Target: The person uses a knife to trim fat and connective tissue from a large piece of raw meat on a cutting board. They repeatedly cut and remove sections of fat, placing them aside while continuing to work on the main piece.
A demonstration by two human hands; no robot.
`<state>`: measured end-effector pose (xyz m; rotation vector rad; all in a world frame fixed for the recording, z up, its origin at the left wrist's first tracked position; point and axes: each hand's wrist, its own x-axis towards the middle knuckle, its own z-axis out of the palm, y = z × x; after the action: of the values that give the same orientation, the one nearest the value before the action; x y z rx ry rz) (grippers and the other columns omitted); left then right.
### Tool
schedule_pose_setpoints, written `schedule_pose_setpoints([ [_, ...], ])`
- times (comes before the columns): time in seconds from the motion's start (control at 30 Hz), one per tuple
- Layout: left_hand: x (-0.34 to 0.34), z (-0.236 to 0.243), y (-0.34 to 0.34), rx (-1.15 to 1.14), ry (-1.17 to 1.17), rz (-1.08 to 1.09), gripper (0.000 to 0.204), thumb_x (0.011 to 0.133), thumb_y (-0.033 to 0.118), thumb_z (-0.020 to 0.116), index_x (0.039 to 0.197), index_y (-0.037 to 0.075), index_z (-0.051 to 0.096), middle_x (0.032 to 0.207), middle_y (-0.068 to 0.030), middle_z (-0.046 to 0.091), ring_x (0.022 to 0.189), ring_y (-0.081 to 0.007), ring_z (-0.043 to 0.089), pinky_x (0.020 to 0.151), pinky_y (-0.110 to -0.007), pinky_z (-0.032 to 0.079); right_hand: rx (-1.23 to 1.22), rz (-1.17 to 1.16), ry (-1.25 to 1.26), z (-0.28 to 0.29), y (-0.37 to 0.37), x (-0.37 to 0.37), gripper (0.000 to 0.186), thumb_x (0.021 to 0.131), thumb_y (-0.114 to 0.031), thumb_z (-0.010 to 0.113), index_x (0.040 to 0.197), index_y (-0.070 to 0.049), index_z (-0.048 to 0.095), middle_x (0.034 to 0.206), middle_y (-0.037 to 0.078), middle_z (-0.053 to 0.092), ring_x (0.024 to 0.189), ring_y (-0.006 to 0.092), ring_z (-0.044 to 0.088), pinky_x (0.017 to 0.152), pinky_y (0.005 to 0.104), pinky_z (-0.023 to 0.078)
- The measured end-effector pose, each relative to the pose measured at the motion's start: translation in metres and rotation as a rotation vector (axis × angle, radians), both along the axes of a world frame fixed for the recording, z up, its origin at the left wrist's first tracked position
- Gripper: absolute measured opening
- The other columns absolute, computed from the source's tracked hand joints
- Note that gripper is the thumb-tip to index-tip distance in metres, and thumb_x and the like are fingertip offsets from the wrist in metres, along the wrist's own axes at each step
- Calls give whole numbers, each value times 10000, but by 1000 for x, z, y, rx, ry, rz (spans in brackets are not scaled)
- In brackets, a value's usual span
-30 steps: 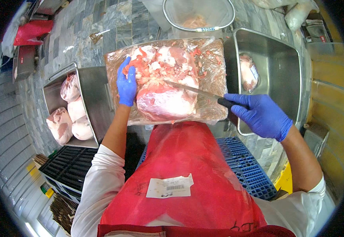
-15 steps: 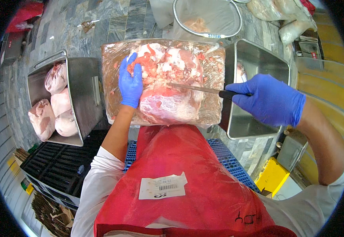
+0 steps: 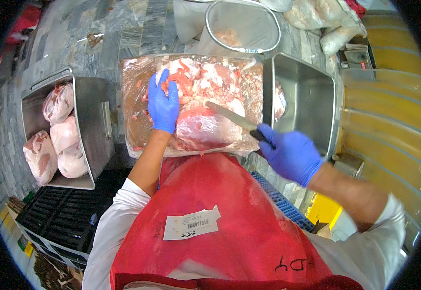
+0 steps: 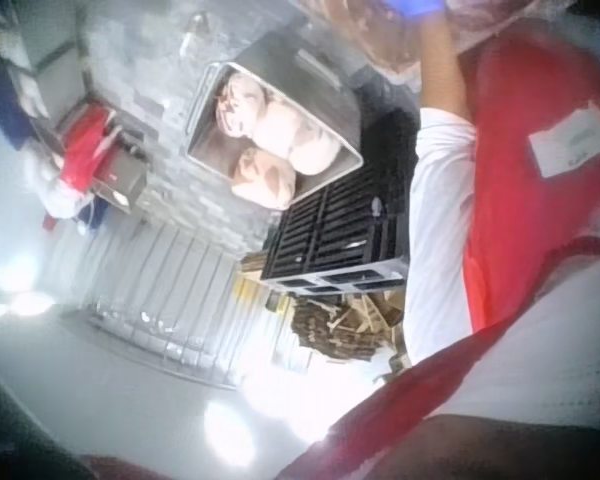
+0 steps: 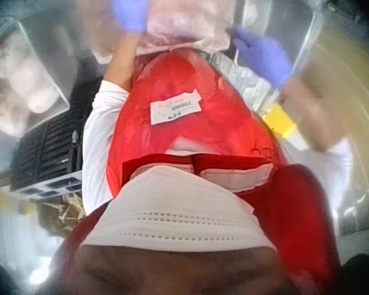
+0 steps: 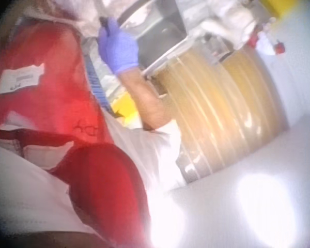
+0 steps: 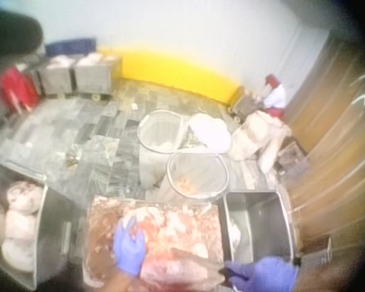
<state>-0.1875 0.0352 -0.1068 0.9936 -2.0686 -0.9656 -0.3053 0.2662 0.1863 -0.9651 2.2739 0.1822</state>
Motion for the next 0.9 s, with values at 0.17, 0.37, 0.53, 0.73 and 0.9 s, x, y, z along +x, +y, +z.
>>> schedule_pose_setpoints([
  [0.17, -5, 10, 7, 136, 132, -3, 424, 999, 259, 661, 1355, 30, 678, 1425, -240, 589, 1307, -401, 571, 1126, -462, 433, -341, -31, 156, -72, 83, 38, 524, 959, -245, 740, 1467, -192, 622, 775, 236, 691, 676, 422, 696, 620, 491, 564],
  [0.37, -8, 11, 3, 133, 63, -11, 448, 1039, 315, 586, 1375, 28, 661, 1411, -240, 619, 1330, -418, 559, 1145, -456, 421, -399, -69, 209, -120, 116, 45, 536, 964, -230, 747, 1482, -201, 616, 811, 214, 704, 698, 382, 713, 631, 472, 571],
  [0.53, -8, 1, 3, 189, 59, 38, 482, 1071, 349, 521, 1400, 15, 631, 1383, -256, 639, 1316, -426, 578, 1127, -452, 443, -756, -369, 37, -214, 139, 90, 547, 1018, -175, 683, 1544, -136, 538, 1140, 252, 738, 989, 369, 765, 833, 422, 595],
  [0.73, 4, -2, 3, 252, 130, 10, 441, 1091, 287, 513, 1416, 1, 599, 1389, -232, 655, 1275, -374, 635, 1075, -414, 488, -848, -505, -230, -213, 141, 71, 536, 1036, -203, 678, 1555, -223, 547, 1131, 209, 757, 886, 183, 729, 817, 355, 577],
  [0.9, 4, 9, 5, 277, 107, -12, 438, 1095, 293, 523, 1406, -5, 600, 1368, -211, 675, 1261, -344, 652, 1066, -393, 492, -763, -386, -171, -159, 176, 27, 460, 1026, -219, 689, 1482, -207, 627, 1042, 204, 752, 873, 245, 747, 795, 370, 577],
])
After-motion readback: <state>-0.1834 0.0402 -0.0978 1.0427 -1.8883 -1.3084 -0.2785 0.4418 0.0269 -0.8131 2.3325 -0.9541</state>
